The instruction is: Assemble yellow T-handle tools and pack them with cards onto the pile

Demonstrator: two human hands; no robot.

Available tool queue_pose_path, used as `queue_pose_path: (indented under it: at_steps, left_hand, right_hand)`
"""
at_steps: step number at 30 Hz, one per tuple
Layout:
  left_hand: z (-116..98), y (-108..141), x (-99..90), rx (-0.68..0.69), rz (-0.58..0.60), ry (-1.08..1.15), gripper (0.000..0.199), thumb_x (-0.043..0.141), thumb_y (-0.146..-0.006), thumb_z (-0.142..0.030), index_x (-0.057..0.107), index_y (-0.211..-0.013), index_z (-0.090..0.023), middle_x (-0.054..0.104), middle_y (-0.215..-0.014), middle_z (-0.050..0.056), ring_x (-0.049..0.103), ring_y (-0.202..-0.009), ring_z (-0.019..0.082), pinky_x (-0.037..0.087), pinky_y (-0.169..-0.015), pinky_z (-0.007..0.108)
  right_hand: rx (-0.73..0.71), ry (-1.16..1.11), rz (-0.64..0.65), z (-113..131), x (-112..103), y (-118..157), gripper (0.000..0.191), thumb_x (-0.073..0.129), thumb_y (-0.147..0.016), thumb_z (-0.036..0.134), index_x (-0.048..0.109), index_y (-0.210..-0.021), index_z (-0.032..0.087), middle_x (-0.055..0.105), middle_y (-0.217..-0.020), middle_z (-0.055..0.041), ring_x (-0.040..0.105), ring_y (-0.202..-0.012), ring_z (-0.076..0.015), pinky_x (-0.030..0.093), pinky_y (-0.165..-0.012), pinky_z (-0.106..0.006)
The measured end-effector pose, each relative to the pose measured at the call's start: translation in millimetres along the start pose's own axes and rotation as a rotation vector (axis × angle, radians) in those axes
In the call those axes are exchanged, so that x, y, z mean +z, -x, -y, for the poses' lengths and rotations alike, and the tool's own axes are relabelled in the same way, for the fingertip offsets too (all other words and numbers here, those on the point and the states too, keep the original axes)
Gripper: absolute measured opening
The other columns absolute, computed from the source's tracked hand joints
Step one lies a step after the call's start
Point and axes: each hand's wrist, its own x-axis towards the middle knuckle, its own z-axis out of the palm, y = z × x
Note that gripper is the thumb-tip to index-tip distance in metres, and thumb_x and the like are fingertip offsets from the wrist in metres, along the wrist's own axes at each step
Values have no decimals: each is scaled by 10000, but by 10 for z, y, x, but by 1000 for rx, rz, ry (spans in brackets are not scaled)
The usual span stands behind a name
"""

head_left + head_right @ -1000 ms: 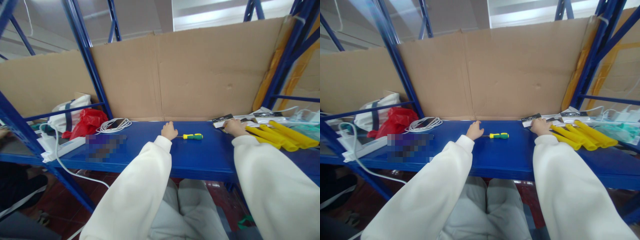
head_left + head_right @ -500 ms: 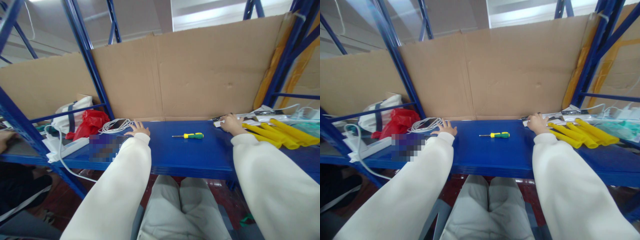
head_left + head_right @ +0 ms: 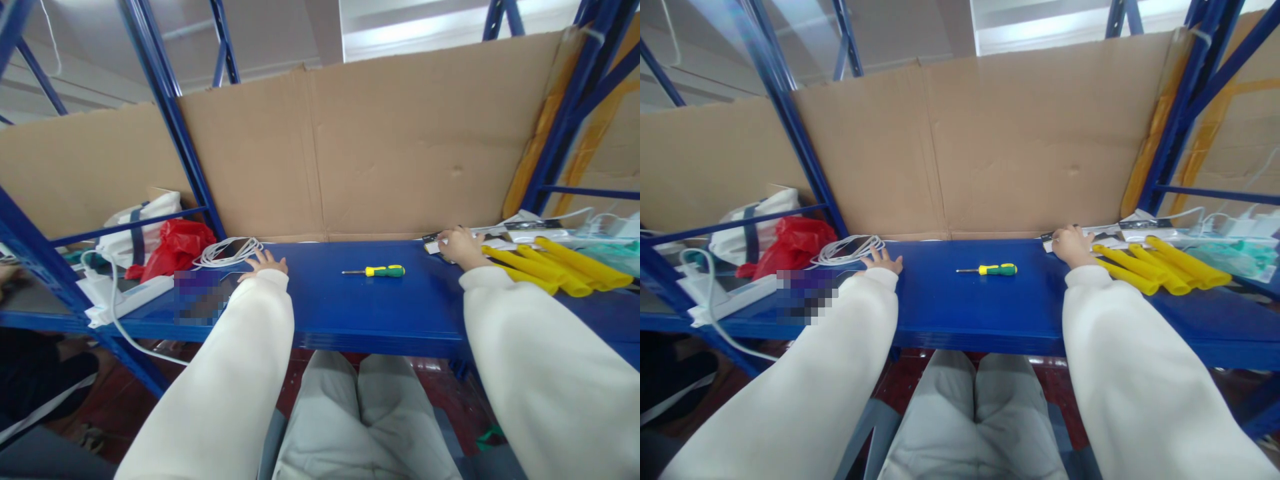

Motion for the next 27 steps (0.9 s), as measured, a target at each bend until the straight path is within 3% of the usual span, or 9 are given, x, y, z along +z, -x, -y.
queue_pose_path:
  at_steps: [4, 7, 9, 14, 16, 21, 27]
  left_hand:
    - [-112, 42, -36, 85, -85, 56, 643, 415, -910, -325, 337, -1525, -154, 145, -1636, 150, 85, -1500, 402, 186, -1086, 747]
    - [-367, 87, -102, 124, -75, 260, 620, 432, -917, -327, 362, -1499, -123, 185, -1628, 160, 168, -1491, 375, 189, -1139, 672]
    - [-602, 130, -151, 94, -35, 463, 610, 458, -917, -325, 366, -1487, -130, 301, -1589, 169, 279, -1458, 359, 232, -1152, 620]
    - [-1078, 311, -105, 154, 81, 949, 465, 447, -930, -202, 441, -1390, -132, 536, -1422, 150, 506, -1318, 174, 415, -1066, 263]
    - [-1133, 401, 2, 205, 55, 950, 406, 438, -928, -164, 488, -1331, -159, 568, -1390, 124, 534, -1286, 150, 418, -1052, 244]
    - [-1065, 529, 242, 386, 46, 728, 309, 533, -851, -86, 631, -1132, -170, 696, -1189, 112, 637, -1147, 200, 459, -1017, 307]
    - [-1046, 538, 281, 548, 269, 675, 243, 494, -853, -74, 696, -971, -138, 748, -842, 76, 701, -677, 147, 555, -723, 256]
  right_hand:
    - [59, 14, -27, -12, -11, -7, 384, 420, -833, 214, 730, -1057, 185, 647, -1171, -188, 536, -1121, -352, 376, -922, -572]
    - [145, 39, -29, -38, -1, -26, 393, 450, -797, 190, 693, -1101, 133, 640, -1167, -218, 550, -1109, -349, 382, -918, -552]
    - [198, 44, -23, -49, 3, -32, 441, 482, -782, 197, 637, -1182, 97, 633, -1173, -238, 554, -1118, -349, 386, -922, -537]
    - [265, 66, 110, -12, -37, 6, 444, 496, -823, 230, 591, -1235, 93, 641, -1175, -243, 580, -1135, -352, 404, -928, -513]
    - [248, 75, 155, 9, -60, 31, 431, 498, -832, 215, 599, -1235, 104, 644, -1191, -242, 587, -1147, -353, 414, -933, -510]
    - [228, 92, 184, 8, -65, 59, 427, 518, -835, 214, 612, -1242, 126, 641, -1232, -234, 595, -1173, -350, 451, -920, -482]
    - [246, 97, 233, -30, -8, 41, 404, 548, -826, 244, 651, -1198, 124, 669, -1186, -228, 640, -1108, -343, 482, -867, -450]
